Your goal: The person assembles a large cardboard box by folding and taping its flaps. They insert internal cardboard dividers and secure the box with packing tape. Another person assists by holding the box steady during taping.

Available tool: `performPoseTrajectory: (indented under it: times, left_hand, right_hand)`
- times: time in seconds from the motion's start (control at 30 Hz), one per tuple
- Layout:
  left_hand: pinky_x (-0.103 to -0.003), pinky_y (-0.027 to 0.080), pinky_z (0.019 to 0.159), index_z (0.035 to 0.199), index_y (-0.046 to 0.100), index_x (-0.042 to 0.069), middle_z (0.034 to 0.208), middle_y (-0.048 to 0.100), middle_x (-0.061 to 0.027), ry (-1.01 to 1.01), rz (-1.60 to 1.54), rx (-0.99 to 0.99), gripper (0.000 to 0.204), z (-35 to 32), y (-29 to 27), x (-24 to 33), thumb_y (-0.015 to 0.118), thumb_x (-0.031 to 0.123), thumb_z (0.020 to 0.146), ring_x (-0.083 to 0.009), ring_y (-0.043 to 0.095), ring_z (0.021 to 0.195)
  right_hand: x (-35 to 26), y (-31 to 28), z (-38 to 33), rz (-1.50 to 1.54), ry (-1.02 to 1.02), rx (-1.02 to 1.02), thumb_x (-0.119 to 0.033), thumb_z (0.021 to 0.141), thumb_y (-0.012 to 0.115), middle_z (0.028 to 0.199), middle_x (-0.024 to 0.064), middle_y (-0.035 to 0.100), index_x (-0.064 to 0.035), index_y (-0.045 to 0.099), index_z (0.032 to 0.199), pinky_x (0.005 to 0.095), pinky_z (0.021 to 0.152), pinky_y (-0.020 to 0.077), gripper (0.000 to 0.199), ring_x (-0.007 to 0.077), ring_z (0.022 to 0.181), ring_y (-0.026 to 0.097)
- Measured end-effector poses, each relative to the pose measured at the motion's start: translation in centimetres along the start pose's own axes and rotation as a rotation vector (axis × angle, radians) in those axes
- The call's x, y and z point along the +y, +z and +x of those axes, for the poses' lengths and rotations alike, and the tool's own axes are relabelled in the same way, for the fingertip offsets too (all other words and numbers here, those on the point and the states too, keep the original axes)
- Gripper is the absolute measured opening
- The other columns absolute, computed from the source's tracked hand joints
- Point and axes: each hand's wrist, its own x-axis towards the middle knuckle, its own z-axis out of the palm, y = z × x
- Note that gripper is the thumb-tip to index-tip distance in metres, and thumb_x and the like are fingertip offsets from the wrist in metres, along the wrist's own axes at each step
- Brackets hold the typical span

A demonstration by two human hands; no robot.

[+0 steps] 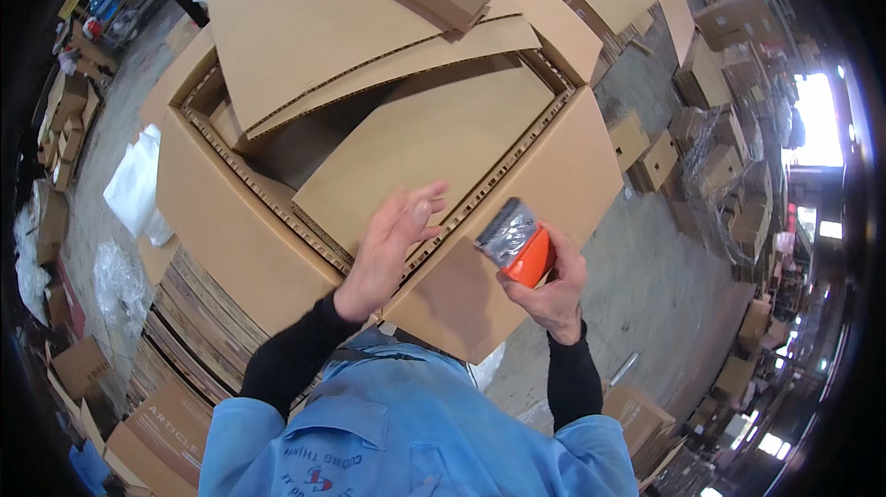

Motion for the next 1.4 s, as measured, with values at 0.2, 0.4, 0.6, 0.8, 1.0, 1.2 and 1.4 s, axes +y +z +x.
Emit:
performPoseTrajectory:
  times: [0.2,0.4,0.6,0.8,1.0,1.2,1.4]
  left_hand:
    - [-0.031,0.058,0.085,0.141,0.034,-0.012,0.107,0.074,-0.0160,-0.139,-0.228,-0.060,0.057,1.2,-1.0,-3.4,0.066,0.017,0.104,-0.0172,0.072,0.096]
    - [-0.033,0.060,0.083,0.150,0.007,-0.022,0.106,0.074,-0.0200,-0.258,-0.239,0.013,0.088,1.2,-2.4,-4.4,0.070,0.013,0.100,-0.0209,0.074,0.093]
    - [-0.032,0.058,0.080,0.138,0.022,-0.003,0.107,0.074,-0.0154,-0.301,-0.308,0.040,0.066,1.2,-3.3,-4.0,0.072,0.011,0.098,-0.0179,0.072,0.093]
    - [-0.034,0.060,0.082,0.161,0.003,-0.004,0.105,0.070,-0.0097,-0.441,-0.373,0.051,0.100,4.2,-6.7,-5.5,0.077,0.013,0.095,-0.0179,0.070,0.093]
    - [-0.033,0.058,0.077,0.146,0.045,-0.004,0.093,0.074,-0.0118,-0.192,0.002,0.219,0.065,8.9,-9.8,-7.1,0.078,0.009,0.091,-0.0155,0.071,0.081]
    - [-0.033,0.055,0.062,0.061,0.050,0.000,0.069,0.074,-0.0127,0.261,0.740,0.433,0.035,14.9,-14.5,-4.1,0.080,0.007,0.078,-0.0127,0.071,0.068]
    - [-0.041,0.056,0.083,0.094,0.076,0.001,0.098,0.079,-0.0127,0.243,1.010,0.525,0.027,19.7,-17.3,-5.3,0.077,0.028,0.087,-0.0248,0.075,0.087]
  right_hand:
    - [-2.6,-0.6,4.2,-0.421,-0.319,-0.249,-0.018,0.067,0.091,0.101,0.0147,0.071,-0.0033,0.061,0.129,0.0386,0.071,0.0585,0.071,0.0310,0.080,0.072]
    - [-3.1,-0.9,4.6,-0.538,-0.271,-0.394,-0.021,0.070,0.090,0.099,0.0143,0.070,-0.0050,0.061,0.130,0.0395,0.072,0.0581,0.068,0.0315,0.083,0.072]
    - [-3.9,-0.1,5.2,-0.558,-0.195,-0.505,-0.021,0.069,0.091,0.103,0.0165,0.069,-0.0041,0.057,0.134,0.0423,0.077,0.0585,0.076,0.0335,0.090,0.071]
    - [-5.1,1.5,6.3,-0.543,-0.101,-0.606,-0.024,0.075,0.085,0.108,0.0178,0.067,-0.0116,0.050,0.147,0.0439,0.079,0.0584,0.081,0.0358,0.094,0.070]
    - [-5.0,4.6,8.0,-0.695,-0.081,-0.665,-0.026,0.079,0.080,0.099,0.0187,0.064,-0.0125,0.050,0.148,0.0453,0.078,0.0576,0.077,0.0371,0.088,0.069]
    - [-3.1,7.1,11.1,-0.685,-0.136,-0.585,-0.024,0.080,0.076,0.087,0.0220,0.064,-0.0109,0.050,0.145,0.0494,0.067,0.0576,0.072,0.0415,0.075,0.069]
    - [-0.4,11.6,14.9,-0.652,-0.146,-0.549,-0.026,0.080,0.075,0.093,0.0242,0.067,-0.0049,0.051,0.144,0.0516,0.076,0.0569,0.072,0.0427,0.088,0.069]
